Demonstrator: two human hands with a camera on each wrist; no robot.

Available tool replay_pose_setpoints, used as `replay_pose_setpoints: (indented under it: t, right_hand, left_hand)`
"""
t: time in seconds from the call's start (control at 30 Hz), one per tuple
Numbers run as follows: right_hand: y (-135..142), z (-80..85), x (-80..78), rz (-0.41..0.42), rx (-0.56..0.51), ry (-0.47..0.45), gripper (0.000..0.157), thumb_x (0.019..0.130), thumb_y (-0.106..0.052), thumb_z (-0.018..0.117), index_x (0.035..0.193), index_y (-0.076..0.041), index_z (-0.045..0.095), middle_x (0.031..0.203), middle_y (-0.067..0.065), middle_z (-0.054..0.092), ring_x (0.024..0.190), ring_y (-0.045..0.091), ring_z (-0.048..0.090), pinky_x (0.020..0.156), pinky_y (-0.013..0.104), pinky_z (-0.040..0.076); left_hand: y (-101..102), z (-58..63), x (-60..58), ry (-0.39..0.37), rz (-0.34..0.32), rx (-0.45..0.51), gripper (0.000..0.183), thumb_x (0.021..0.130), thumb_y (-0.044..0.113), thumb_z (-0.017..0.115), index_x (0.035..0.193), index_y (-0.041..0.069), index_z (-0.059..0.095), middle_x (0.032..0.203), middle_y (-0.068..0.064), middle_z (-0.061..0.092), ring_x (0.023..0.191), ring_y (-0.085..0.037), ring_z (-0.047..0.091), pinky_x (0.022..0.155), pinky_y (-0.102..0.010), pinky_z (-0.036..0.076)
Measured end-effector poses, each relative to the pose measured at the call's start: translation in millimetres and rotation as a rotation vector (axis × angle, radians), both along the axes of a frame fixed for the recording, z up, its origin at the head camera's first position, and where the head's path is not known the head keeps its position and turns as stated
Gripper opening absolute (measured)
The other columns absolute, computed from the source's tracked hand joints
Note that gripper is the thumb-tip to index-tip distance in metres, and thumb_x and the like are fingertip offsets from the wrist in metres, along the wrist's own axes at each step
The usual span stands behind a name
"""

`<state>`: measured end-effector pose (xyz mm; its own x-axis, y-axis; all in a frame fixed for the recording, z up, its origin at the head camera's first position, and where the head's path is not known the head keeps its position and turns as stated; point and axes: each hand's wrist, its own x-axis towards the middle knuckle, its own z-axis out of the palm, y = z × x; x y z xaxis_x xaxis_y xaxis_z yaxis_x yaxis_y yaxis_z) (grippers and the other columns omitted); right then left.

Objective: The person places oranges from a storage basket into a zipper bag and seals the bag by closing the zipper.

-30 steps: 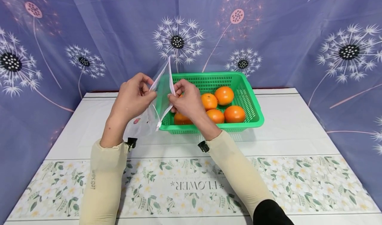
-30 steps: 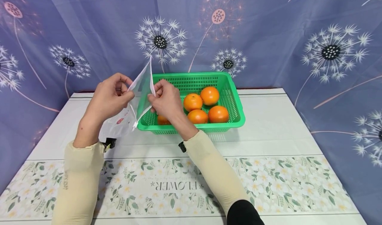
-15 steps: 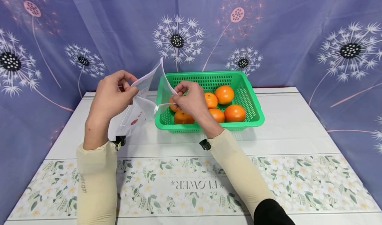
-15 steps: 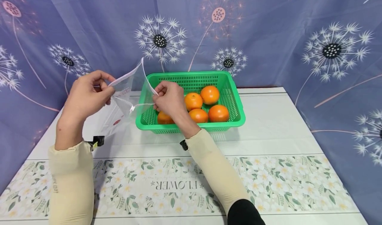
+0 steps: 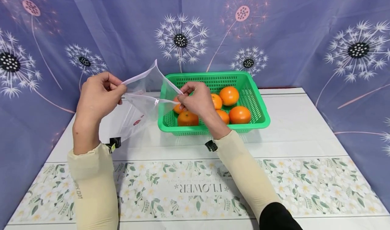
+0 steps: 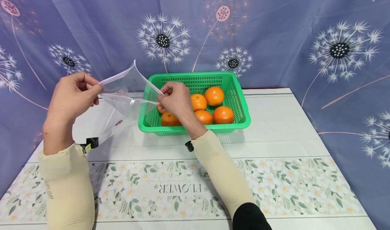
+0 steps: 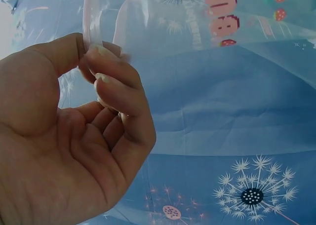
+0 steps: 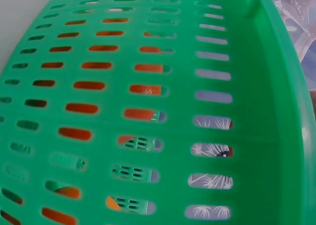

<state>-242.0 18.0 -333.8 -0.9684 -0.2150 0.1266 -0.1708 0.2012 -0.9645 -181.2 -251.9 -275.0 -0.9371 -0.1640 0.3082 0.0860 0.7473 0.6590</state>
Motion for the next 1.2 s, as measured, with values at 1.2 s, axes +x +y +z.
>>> replay_pose_setpoints:
  t: [1.2]
  right_hand:
    - [-2.4, -0.2, 1.1, 0.105, 0.034, 0.066, 0.005, 0.099, -0.01, 0.074, 0.099, -0.005, 0.072, 0.089, 0.016, 0.071, 0.067, 0.042, 0.072, 0.065, 0.055, 0.062]
  left_hand:
    - [29.7, -6.8, -8.4, -0.046, -0.225, 0.129, 0.018, 0.102, 0.026, 0.07, 0.111, 0.01, 0.07, 0.074, -0.004, 0.074, 0.062, -0.026, 0.07, 0.057, -0.029, 0.053]
